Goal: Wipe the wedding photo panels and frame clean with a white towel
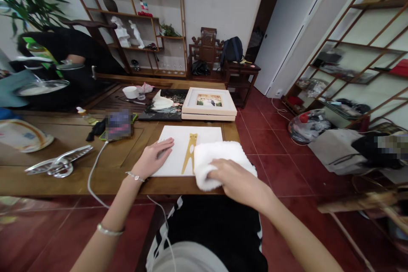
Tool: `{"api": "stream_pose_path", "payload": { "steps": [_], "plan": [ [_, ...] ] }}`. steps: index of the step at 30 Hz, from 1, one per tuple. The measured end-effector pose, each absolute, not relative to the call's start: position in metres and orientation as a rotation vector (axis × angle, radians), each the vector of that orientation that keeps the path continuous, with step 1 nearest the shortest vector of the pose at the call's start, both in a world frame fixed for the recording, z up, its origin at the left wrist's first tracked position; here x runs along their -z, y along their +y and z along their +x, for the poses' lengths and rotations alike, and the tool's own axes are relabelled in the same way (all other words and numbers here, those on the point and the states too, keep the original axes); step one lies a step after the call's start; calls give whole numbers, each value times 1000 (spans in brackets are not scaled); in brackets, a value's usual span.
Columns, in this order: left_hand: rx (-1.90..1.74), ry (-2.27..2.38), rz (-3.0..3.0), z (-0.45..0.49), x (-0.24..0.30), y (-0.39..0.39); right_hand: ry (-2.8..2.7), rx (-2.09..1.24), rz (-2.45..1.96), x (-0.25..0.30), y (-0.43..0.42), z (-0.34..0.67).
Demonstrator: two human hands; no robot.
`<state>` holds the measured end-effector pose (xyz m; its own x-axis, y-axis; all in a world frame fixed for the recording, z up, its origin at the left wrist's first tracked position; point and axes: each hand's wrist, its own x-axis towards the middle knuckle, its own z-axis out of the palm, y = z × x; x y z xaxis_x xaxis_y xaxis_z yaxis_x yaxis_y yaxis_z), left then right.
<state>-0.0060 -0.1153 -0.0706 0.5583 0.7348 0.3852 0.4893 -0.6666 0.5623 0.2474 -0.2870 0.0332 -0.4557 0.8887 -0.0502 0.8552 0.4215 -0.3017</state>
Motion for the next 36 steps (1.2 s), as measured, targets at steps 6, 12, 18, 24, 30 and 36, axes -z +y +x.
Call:
{"api": "stream_pose_path", "payload": {
  "steps": [6, 12, 18, 24, 30, 36],
  "plan": [
    [-853, 1005, 2406, -6, 69, -115, -2517, -569, -1594, -44, -306, 240],
    [-862, 1008, 2407, -6, 70, -116, -2455, -405, -1684, -32, -246, 255],
    [-857, 1007, 2399, -6, 68, -117, -2423, -170, -1650, -6, -183, 263],
    [-862, 1003, 2399, -5, 69, -117, -2419, -138, -1604, 8, -201, 262],
    [-847, 1006, 2399, -5, 68, -117, -2488, -406, -1571, -16, -288, 251],
    [-856, 1003, 2399, -5, 69, -116, -2485, -642, -1610, -35, -322, 247]
  ]
}}
